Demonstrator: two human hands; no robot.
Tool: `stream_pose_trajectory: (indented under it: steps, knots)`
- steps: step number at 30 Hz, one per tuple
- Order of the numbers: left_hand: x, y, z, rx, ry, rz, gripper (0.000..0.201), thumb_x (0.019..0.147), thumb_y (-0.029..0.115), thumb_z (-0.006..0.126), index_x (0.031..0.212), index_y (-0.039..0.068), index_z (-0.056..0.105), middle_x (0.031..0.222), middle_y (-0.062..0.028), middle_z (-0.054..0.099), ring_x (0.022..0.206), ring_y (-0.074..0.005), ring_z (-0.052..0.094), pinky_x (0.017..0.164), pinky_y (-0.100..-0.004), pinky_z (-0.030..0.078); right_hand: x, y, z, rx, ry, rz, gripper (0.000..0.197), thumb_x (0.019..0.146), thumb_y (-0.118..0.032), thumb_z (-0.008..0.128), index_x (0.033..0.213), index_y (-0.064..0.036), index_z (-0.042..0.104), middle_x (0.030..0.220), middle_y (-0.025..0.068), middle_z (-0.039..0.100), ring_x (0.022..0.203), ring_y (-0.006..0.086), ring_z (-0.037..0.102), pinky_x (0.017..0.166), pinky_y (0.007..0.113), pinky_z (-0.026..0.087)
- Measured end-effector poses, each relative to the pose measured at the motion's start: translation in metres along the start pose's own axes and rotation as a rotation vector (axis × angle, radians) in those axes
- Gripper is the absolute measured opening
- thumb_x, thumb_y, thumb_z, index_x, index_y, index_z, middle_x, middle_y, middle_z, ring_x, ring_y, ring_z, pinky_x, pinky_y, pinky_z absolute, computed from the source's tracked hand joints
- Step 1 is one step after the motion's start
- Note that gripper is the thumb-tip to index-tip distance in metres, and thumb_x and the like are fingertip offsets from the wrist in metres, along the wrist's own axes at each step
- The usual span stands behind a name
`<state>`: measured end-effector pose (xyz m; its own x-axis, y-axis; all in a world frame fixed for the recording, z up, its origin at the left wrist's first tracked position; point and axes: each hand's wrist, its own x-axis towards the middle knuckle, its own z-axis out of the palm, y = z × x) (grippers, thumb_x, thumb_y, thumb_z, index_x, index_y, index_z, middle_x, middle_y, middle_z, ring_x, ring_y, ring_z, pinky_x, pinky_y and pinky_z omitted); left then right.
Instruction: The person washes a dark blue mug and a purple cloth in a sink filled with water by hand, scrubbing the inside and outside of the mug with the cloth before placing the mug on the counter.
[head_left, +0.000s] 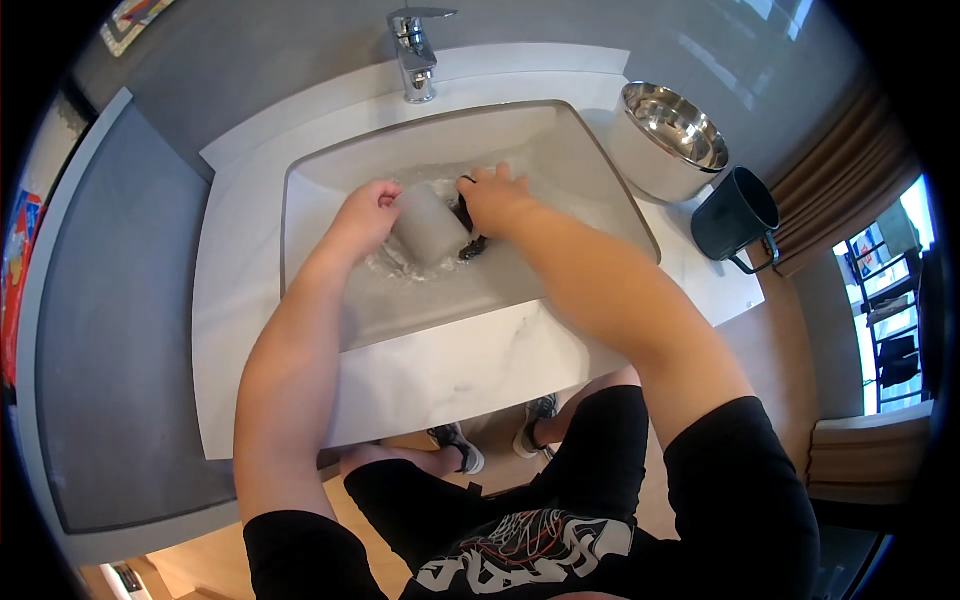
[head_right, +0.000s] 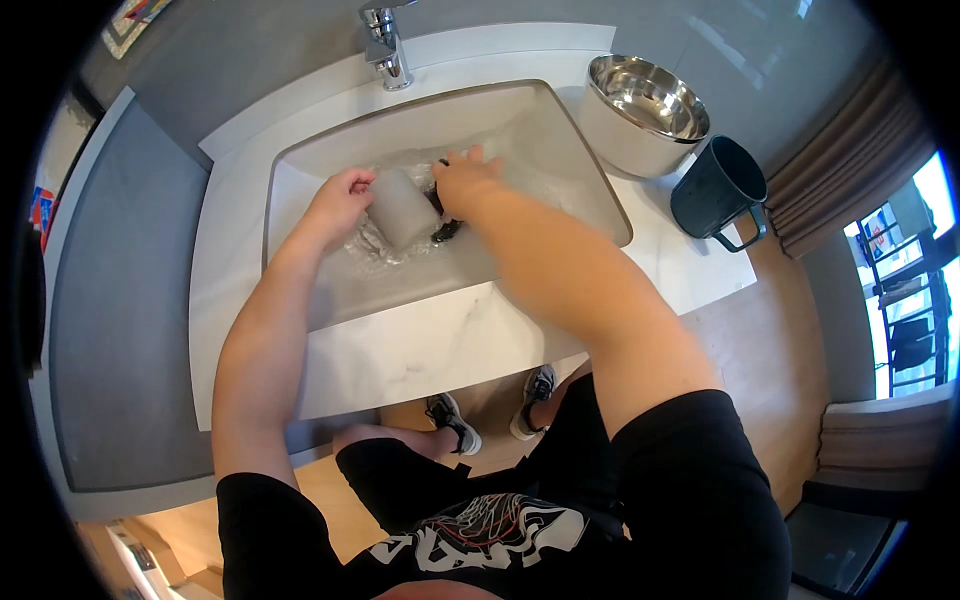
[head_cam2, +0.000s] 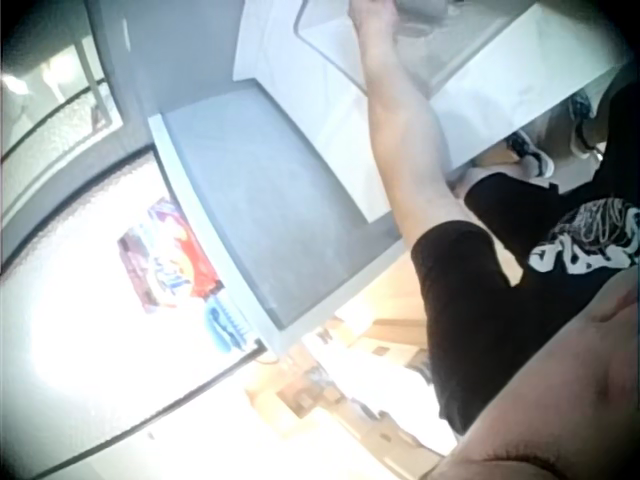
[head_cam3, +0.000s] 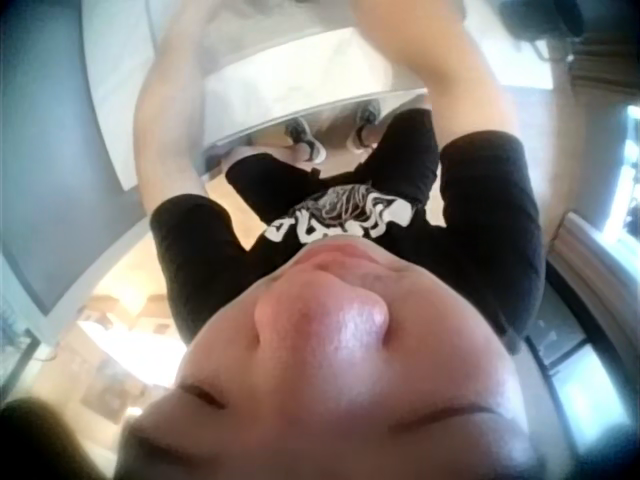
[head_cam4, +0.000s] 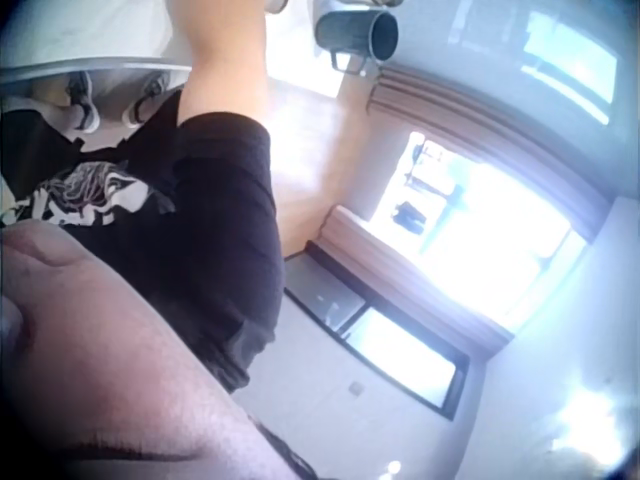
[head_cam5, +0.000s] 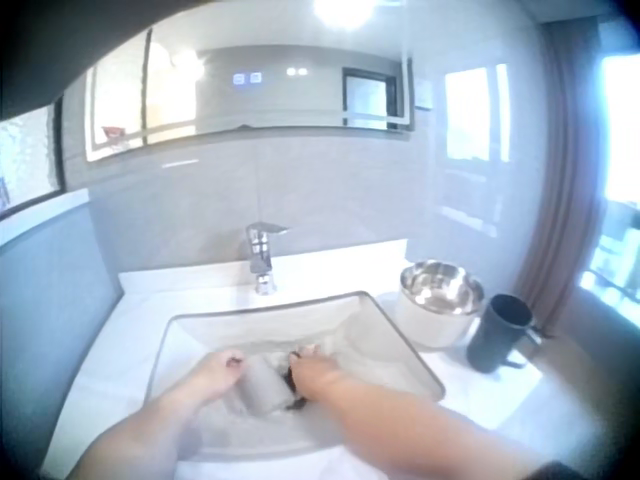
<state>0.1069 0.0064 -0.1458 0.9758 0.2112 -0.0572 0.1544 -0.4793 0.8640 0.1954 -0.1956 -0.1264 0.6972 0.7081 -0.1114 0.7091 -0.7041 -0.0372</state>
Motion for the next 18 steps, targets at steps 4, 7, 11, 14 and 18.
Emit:
stream_pose_trajectory:
  steps: [4, 7, 11, 14, 18]
  knots:
    - [-0.011, 0.025, 0.013, -0.092, -0.005, -0.063, 0.03, 0.085, 0.021, 0.067, 0.106, 0.0, 0.061, 0.09, -0.0059, 0.064, 0.077, -0.0151, 0.059, 0.066, -0.0264, 0.046, 0.004, 0.008, 0.011, 0.019, -0.138, 0.223, 0.056, 0.079, -0.016, 0.065, 0.132, -0.0116, 0.048, 0.132, 0.0127, 0.054, 0.118, 0.0355, 0.054, 0.095, 0.045, 0.045]
    - [-0.022, 0.053, 0.01, -0.148, -0.019, -0.26, 0.031, 0.083, 0.019, 0.068, 0.107, 0.002, 0.062, 0.091, -0.0055, 0.064, 0.077, -0.0148, 0.058, 0.065, -0.0277, 0.045, 0.018, 0.017, 0.012, 0.051, -0.345, -0.042, 0.045, 0.079, -0.016, 0.06, 0.123, -0.0075, 0.057, 0.119, 0.0193, 0.062, 0.103, 0.0308, 0.063, 0.085, 0.044, 0.051]
    - [-0.013, 0.03, -0.005, -0.12, -0.122, -0.304, 0.033, 0.084, 0.023, 0.066, 0.115, 0.011, 0.061, 0.097, -0.0001, 0.064, 0.084, -0.0098, 0.054, 0.066, -0.0272, 0.04, 0.028, 0.022, -0.001, 0.286, -0.489, 0.119, 0.037, 0.079, -0.013, 0.054, 0.114, -0.0033, 0.063, 0.109, 0.0227, 0.065, 0.087, 0.0313, 0.068, 0.071, 0.041, 0.054]
    - [-0.011, 0.033, 0.003, -0.171, -0.153, -0.293, 0.028, 0.085, 0.023, 0.065, 0.111, 0.012, 0.062, 0.093, 0.0, 0.064, 0.082, -0.0102, 0.054, 0.066, -0.0289, 0.04, 0.036, 0.034, 0.012, 0.716, -0.31, 0.248, 0.035, 0.078, -0.019, 0.057, 0.109, -0.0037, 0.063, 0.092, 0.0137, 0.067, 0.073, 0.0275, 0.065, 0.063, 0.037, 0.052]
    - [-0.016, 0.028, 0.007, -0.235, 0.018, -0.405, 0.021, 0.086, 0.02, 0.061, 0.105, 0.011, 0.064, 0.089, -0.0002, 0.064, 0.083, -0.0116, 0.056, 0.067, -0.0311, 0.041, 0.019, -0.003, -0.011, 0.91, -0.026, -0.215, 0.025, 0.076, -0.024, 0.061, 0.093, -0.0066, 0.066, 0.084, 0.0122, 0.067, 0.074, 0.0239, 0.063, 0.068, 0.035, 0.049]
